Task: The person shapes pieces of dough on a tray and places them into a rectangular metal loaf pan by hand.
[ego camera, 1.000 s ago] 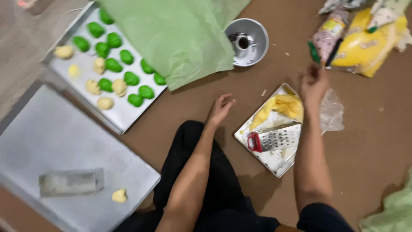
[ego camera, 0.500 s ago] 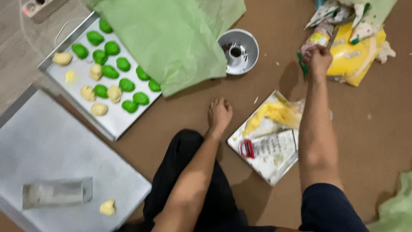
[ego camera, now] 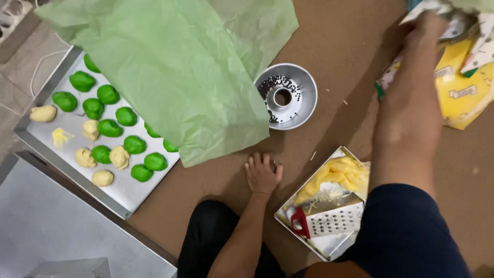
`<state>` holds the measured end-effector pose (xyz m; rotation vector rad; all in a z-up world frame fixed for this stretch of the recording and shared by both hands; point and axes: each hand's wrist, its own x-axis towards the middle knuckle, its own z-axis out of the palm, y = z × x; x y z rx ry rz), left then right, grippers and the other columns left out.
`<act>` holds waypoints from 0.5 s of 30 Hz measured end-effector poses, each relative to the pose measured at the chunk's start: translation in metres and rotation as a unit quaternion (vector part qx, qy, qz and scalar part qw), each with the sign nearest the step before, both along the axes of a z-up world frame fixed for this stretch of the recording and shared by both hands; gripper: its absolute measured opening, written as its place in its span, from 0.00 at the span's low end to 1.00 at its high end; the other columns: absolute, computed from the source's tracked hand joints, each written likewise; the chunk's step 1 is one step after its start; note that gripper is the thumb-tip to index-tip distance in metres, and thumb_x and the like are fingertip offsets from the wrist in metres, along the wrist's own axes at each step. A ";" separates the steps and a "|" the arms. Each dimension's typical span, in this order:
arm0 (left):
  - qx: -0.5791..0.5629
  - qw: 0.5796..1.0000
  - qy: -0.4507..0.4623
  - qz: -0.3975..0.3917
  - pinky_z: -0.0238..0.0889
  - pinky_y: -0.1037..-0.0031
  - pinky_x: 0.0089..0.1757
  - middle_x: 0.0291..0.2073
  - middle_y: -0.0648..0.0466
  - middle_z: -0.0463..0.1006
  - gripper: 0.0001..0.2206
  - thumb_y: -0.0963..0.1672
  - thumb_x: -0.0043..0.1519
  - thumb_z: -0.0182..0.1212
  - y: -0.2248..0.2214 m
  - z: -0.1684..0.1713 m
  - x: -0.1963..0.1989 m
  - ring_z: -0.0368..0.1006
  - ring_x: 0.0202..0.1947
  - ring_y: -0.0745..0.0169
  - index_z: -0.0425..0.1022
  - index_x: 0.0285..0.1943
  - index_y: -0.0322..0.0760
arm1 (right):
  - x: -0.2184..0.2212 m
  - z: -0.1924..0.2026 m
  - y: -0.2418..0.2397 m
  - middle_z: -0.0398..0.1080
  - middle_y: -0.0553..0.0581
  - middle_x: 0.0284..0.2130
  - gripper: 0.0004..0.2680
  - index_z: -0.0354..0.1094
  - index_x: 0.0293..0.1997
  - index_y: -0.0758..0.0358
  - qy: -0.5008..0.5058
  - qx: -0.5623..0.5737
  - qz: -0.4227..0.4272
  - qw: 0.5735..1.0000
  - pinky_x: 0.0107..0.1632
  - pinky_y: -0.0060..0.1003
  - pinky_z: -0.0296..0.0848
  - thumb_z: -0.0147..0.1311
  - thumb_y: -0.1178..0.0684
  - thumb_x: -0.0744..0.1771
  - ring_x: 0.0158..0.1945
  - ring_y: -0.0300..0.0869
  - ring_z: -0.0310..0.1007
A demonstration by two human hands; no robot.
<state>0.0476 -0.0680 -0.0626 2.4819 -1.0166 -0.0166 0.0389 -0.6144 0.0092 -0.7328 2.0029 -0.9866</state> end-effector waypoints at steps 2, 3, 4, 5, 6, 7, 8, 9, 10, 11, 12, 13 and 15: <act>-0.016 1.000 -0.020 0.002 0.54 0.53 0.33 0.32 0.45 0.67 0.13 0.48 0.50 0.58 -0.001 0.004 0.001 0.64 0.32 0.42 0.69 0.39 0.39 | -0.006 0.029 -0.002 0.62 0.46 0.26 0.06 0.53 0.34 0.44 -0.128 -0.038 -0.045 0.990 0.35 0.28 0.75 0.48 0.47 0.61 0.33 0.38 0.69; -0.019 1.000 -0.019 0.003 0.54 0.53 0.33 0.32 0.45 0.67 0.13 0.48 0.50 0.58 -0.002 0.005 0.004 0.64 0.32 0.42 0.69 0.39 0.39 | -0.018 0.038 0.003 0.62 0.46 0.26 0.06 0.53 0.34 0.44 -0.126 -0.040 -0.043 0.990 0.35 0.28 0.75 0.48 0.47 0.61 0.33 0.38 0.69; -0.024 1.000 0.004 0.003 0.55 0.52 0.33 0.33 0.45 0.68 0.13 0.49 0.51 0.58 -0.001 0.007 0.004 0.65 0.33 0.42 0.72 0.40 0.41 | -0.034 0.048 0.009 0.62 0.55 0.25 0.05 0.59 0.33 0.54 -0.190 -0.091 -0.039 0.977 0.30 0.39 0.79 0.50 0.56 0.59 0.30 0.46 0.71; -0.029 0.999 0.026 0.004 0.56 0.52 0.34 0.34 0.45 0.69 0.14 0.50 0.51 0.57 -0.001 0.008 0.002 0.65 0.34 0.41 0.75 0.41 0.42 | -0.051 0.058 0.015 0.63 0.64 0.24 0.06 0.65 0.31 0.63 -0.252 -0.140 -0.034 0.957 0.26 0.51 0.82 0.52 0.66 0.57 0.27 0.54 0.72; -0.034 0.999 0.025 0.001 0.56 0.52 0.34 0.34 0.45 0.69 0.14 0.50 0.51 0.57 0.000 0.006 0.001 0.65 0.34 0.41 0.75 0.41 0.42 | -0.067 0.067 0.016 0.63 0.64 0.24 0.06 0.65 0.31 0.63 -0.254 -0.146 -0.036 0.955 0.26 0.51 0.82 0.52 0.66 0.57 0.27 0.54 0.72; -0.032 0.999 0.026 -0.001 0.55 0.53 0.34 0.34 0.45 0.68 0.14 0.50 0.52 0.57 -0.001 0.004 -0.001 0.65 0.35 0.42 0.74 0.41 0.41 | -0.084 0.075 0.017 0.70 0.55 0.27 0.08 0.68 0.36 0.52 -0.154 -0.038 0.078 0.984 0.32 0.43 0.83 0.52 0.57 0.58 0.30 0.46 0.77; -0.024 0.999 0.028 -0.005 0.55 0.53 0.34 0.34 0.44 0.68 0.14 0.50 0.52 0.57 0.004 0.002 -0.003 0.65 0.35 0.42 0.73 0.41 0.39 | -0.103 0.078 0.022 0.78 0.45 0.31 0.10 0.70 0.42 0.40 -0.049 0.077 0.187 0.978 0.39 0.36 0.83 0.51 0.49 0.59 0.34 0.38 0.82; -0.023 0.999 0.026 -0.010 0.55 0.53 0.34 0.34 0.44 0.68 0.14 0.50 0.52 0.57 0.001 0.003 -0.001 0.65 0.35 0.42 0.73 0.41 0.39 | -0.108 0.077 0.027 0.78 0.45 0.31 0.10 0.70 0.42 0.40 -0.051 0.077 0.183 0.979 0.39 0.36 0.83 0.51 0.49 0.59 0.34 0.38 0.82; -0.043 0.999 -0.007 0.000 0.55 0.55 0.34 0.34 0.46 0.68 0.13 0.49 0.50 0.57 0.001 0.004 -0.001 0.65 0.33 0.44 0.72 0.40 0.40 | -0.116 0.074 0.034 0.77 0.46 0.30 0.08 0.70 0.39 0.42 0.020 0.057 0.208 0.976 0.37 0.37 0.82 0.52 0.50 0.60 0.33 0.38 0.81; -0.063 0.997 -0.040 0.010 0.55 0.56 0.33 0.33 0.47 0.68 0.12 0.48 0.48 0.57 0.001 0.005 -0.001 0.64 0.31 0.46 0.71 0.39 0.42 | -0.124 0.070 0.041 0.76 0.46 0.28 0.06 0.71 0.37 0.43 0.092 0.037 0.233 0.967 0.35 0.39 0.80 0.53 0.51 0.60 0.31 0.38 0.80; -0.064 0.997 -0.039 0.002 0.55 0.56 0.33 0.33 0.47 0.68 0.12 0.48 0.48 0.57 0.000 0.004 0.000 0.64 0.31 0.46 0.71 0.39 0.42 | -0.134 0.068 0.044 0.76 0.46 0.28 0.06 0.71 0.37 0.43 0.093 0.038 0.225 0.969 0.35 0.39 0.80 0.53 0.51 0.60 0.31 0.38 0.80; -0.047 0.998 -0.031 0.006 0.56 0.56 0.34 0.33 0.47 0.68 0.12 0.48 0.50 0.58 0.001 0.004 0.001 0.64 0.32 0.46 0.72 0.38 0.42 | -0.142 0.066 0.048 0.74 0.46 0.26 0.04 0.71 0.33 0.45 0.201 0.007 0.262 0.944 0.32 0.42 0.78 0.54 0.52 0.61 0.29 0.37 0.78; -0.035 0.999 -0.019 0.002 0.57 0.56 0.35 0.33 0.47 0.68 0.11 0.49 0.51 0.58 0.002 0.007 -0.004 0.65 0.32 0.45 0.73 0.38 0.42 | -0.158 0.072 0.055 0.72 0.46 0.23 0.02 0.71 0.30 0.47 0.312 -0.024 0.285 0.906 0.30 0.45 0.76 0.55 0.53 0.61 0.27 0.37 0.76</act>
